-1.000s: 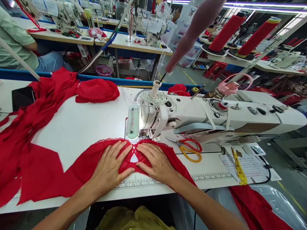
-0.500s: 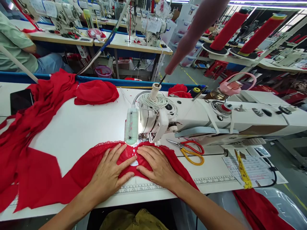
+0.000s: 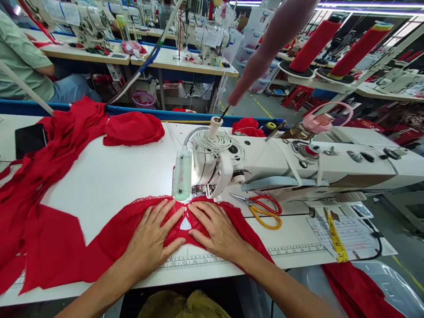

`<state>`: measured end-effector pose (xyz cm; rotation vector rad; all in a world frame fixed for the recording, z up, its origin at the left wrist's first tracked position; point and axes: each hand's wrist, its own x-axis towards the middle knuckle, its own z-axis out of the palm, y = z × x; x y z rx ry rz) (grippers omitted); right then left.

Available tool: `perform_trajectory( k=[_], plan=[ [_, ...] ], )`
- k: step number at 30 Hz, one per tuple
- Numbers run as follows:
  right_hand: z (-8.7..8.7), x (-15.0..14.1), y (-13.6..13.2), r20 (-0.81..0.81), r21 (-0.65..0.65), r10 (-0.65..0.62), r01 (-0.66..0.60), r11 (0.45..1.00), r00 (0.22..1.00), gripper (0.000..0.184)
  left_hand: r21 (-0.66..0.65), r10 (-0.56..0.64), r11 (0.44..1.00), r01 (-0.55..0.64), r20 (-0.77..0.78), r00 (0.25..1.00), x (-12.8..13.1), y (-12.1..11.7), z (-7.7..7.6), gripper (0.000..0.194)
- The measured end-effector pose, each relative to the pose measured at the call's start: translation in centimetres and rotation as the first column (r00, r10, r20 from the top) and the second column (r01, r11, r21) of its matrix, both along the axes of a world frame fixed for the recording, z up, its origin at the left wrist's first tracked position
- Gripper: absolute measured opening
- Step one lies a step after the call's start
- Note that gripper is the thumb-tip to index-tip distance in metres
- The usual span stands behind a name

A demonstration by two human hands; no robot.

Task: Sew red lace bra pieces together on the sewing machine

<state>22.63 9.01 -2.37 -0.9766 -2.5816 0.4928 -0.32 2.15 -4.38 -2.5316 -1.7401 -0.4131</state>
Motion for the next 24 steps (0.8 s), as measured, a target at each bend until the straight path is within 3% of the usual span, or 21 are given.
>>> perform_trajectory(
  k=[10,24],
  plan=[
    [-0.58,0.08,0.08,0.037,-0.002,-0.012,0.012,1.000,0.999,0.062,0.028,0.014,1.000,-0.013,-0.019,1.000,0.06,0.10,0.03,0.073],
    [-0.47,-0.05,0.03,-0.014,0.017,-0.017,0.017,1.000,1.000,0.059,0.032,0.009,0.999,-0.010,0.008,1.000,0.06,0.06,0.05,0.072]
  ],
)
